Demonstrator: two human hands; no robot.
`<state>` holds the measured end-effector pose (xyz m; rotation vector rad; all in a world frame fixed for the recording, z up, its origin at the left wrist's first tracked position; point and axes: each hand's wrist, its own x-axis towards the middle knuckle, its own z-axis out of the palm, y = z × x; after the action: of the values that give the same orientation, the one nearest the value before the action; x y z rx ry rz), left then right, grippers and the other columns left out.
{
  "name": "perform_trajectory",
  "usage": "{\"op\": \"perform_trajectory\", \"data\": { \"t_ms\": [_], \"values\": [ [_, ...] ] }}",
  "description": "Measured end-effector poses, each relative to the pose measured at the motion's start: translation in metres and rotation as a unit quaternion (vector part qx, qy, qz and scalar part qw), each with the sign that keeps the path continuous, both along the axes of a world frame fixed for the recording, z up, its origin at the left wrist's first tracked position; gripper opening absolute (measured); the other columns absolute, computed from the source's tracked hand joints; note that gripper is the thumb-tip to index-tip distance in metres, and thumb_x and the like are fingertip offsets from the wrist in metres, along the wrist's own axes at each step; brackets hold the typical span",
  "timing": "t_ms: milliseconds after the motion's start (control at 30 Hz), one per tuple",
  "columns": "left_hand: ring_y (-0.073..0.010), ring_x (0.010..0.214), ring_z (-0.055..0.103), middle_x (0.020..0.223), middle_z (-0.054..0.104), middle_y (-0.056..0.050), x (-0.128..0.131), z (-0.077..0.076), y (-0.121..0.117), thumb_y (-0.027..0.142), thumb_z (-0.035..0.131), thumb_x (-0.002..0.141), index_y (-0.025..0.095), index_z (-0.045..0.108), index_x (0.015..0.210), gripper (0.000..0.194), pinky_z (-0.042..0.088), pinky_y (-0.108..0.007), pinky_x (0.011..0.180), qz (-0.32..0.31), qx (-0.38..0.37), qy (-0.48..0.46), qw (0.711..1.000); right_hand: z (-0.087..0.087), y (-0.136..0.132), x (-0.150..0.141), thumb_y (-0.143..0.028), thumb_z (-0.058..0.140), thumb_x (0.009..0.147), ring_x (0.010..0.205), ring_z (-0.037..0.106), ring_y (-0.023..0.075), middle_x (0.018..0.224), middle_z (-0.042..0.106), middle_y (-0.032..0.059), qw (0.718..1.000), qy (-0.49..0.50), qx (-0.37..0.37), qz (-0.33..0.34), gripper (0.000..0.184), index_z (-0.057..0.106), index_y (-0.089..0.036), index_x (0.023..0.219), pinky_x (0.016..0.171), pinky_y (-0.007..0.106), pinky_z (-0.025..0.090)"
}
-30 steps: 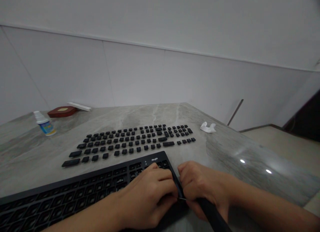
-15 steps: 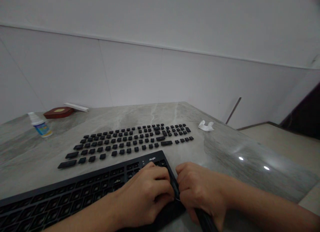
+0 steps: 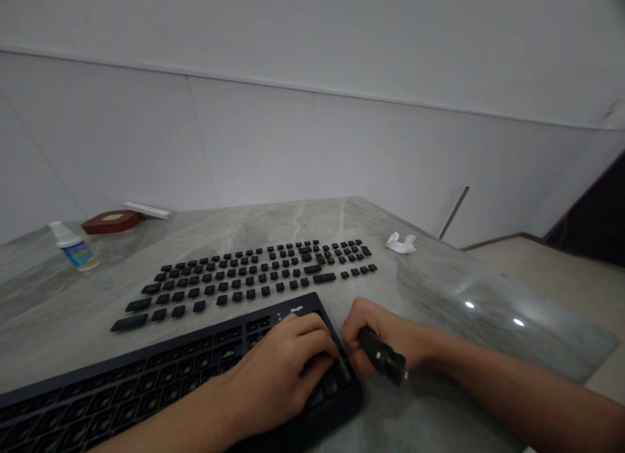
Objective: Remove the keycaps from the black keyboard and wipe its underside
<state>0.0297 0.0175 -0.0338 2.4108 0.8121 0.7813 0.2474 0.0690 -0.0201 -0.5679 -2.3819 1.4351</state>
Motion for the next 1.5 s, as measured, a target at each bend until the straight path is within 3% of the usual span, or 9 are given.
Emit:
{"op": "perform_trajectory", "data": {
  "t_ms": [267, 400, 533, 633, 767, 967, 1233, 1300, 1500],
  "values": [
    [-0.0236, 0.107, 0.056, 0.113, 0.063, -0.007, 0.002, 0.012, -0.004, 0.019, 0.065, 0.093, 0.023, 0.074, 0.102, 0.013, 0.047, -0.04, 0.095, -0.063, 0.075, 0.041, 0.994, -0.023, 0.003, 0.001, -0.026, 0.07, 0.072, 0.045, 0.024, 0.0044, 0.049, 0.029, -0.009, 0.995, 0.075, -0.069, 0.0, 0.039, 0.038, -0.018, 0.05, 0.04, 0.019, 0.019],
    [-0.0224, 0.099, 0.059, 0.105, 0.064, -0.009, 0.005, 0.005, -0.005, 0.02, 0.065, 0.094, 0.018, 0.076, 0.095, 0.011, 0.052, -0.036, 0.089, -0.054, 0.088, 0.038, 0.994, -0.033, -0.006, -0.004, -0.038, 0.067, 0.081, 0.044, 0.025, 0.0049, 0.048, 0.029, -0.0086, 0.993, 0.082, -0.015, -0.09, 0.049, 0.033, -0.02, 0.052, 0.039, 0.019, 0.019],
    [-0.0193, 0.089, 0.061, 0.093, 0.065, -0.006, 0.009, -0.004, -0.005, 0.017, 0.07, 0.09, 0.016, 0.075, 0.081, 0.01, 0.053, -0.032, 0.083, -0.04, 0.095, 0.001, 0.995, -0.036, -0.018, -0.012, -0.026, 0.06, 0.079, 0.041, 0.023, 0.0037, 0.045, 0.026, -0.0082, 0.979, 0.116, 0.084, -0.146, 0.043, 0.03, -0.019, 0.048, 0.038, 0.019, 0.016],
    [-0.0173, 0.083, 0.061, 0.086, 0.065, -0.003, 0.011, -0.006, -0.005, 0.012, 0.076, 0.084, 0.015, 0.073, 0.076, 0.008, 0.052, -0.028, 0.077, -0.046, 0.102, -0.012, 0.994, -0.036, -0.028, -0.018, -0.02, 0.059, 0.073, 0.041, 0.022, 0.0035, 0.045, 0.026, -0.0076, 0.966, 0.158, 0.1, -0.178, 0.039, 0.031, -0.019, 0.047, 0.037, 0.018, 0.016],
    [-0.0163, 0.081, 0.062, 0.085, 0.067, -0.003, 0.014, -0.008, -0.004, 0.008, 0.076, 0.081, 0.014, 0.069, 0.074, 0.012, 0.052, -0.025, 0.074, -0.054, 0.119, -0.002, 0.991, -0.032, -0.038, -0.023, -0.022, 0.059, 0.067, 0.043, 0.021, 0.0047, 0.045, 0.027, -0.0062, 0.958, 0.162, 0.069, -0.227, 0.035, 0.032, -0.019, 0.046, 0.036, 0.018, 0.017],
    [-0.0155, 0.075, 0.063, 0.074, 0.067, -0.003, 0.019, -0.017, -0.002, 0.013, 0.06, 0.093, 0.015, 0.065, 0.071, 0.023, 0.053, -0.025, 0.074, -0.052, 0.195, 0.015, 0.979, -0.02, -0.042, -0.027, -0.029, 0.054, 0.066, 0.045, 0.021, 0.0078, 0.047, 0.022, -0.0047, 0.943, 0.111, 0.043, -0.311, 0.036, 0.026, -0.022, 0.046, 0.037, 0.021, 0.02],
    [-0.0167, 0.08, 0.064, 0.082, 0.07, -0.004, 0.019, -0.012, -0.001, 0.015, 0.06, 0.096, 0.014, 0.07, 0.083, 0.016, 0.054, -0.027, 0.078, -0.045, 0.16, 0.015, 0.986, -0.026, -0.036, -0.03, -0.035, 0.052, 0.063, 0.043, 0.024, 0.0077, 0.044, 0.027, -0.0058, 0.907, 0.123, -0.093, -0.392, 0.029, 0.03, -0.024, 0.046, 0.039, 0.023, 0.022],
    [-0.0169, 0.079, 0.064, 0.082, 0.069, -0.004, 0.019, -0.012, -0.001, 0.013, 0.062, 0.094, 0.013, 0.069, 0.081, 0.016, 0.054, -0.027, 0.076, -0.04, 0.161, 0.008, 0.986, -0.027, -0.037, -0.029, -0.035, 0.051, 0.064, 0.044, 0.026, 0.0084, 0.045, 0.028, -0.0052, 0.91, 0.122, -0.07, -0.39, 0.029, 0.03, -0.024, 0.046, 0.039, 0.023, 0.024],
    [-0.019, 0.083, 0.064, 0.087, 0.068, -0.007, 0.016, -0.007, -0.005, 0.011, 0.065, 0.091, 0.011, 0.069, 0.083, 0.009, 0.054, -0.027, 0.076, -0.036, 0.141, -0.006, 0.989, -0.027, -0.039, -0.019, -0.032, 0.058, 0.076, 0.046, 0.034, 0.0101, 0.048, 0.034, -0.0044, 0.92, 0.125, 0.126, -0.348, 0.038, 0.034, -0.022, 0.049, 0.045, 0.023, 0.035]
  ]
}}
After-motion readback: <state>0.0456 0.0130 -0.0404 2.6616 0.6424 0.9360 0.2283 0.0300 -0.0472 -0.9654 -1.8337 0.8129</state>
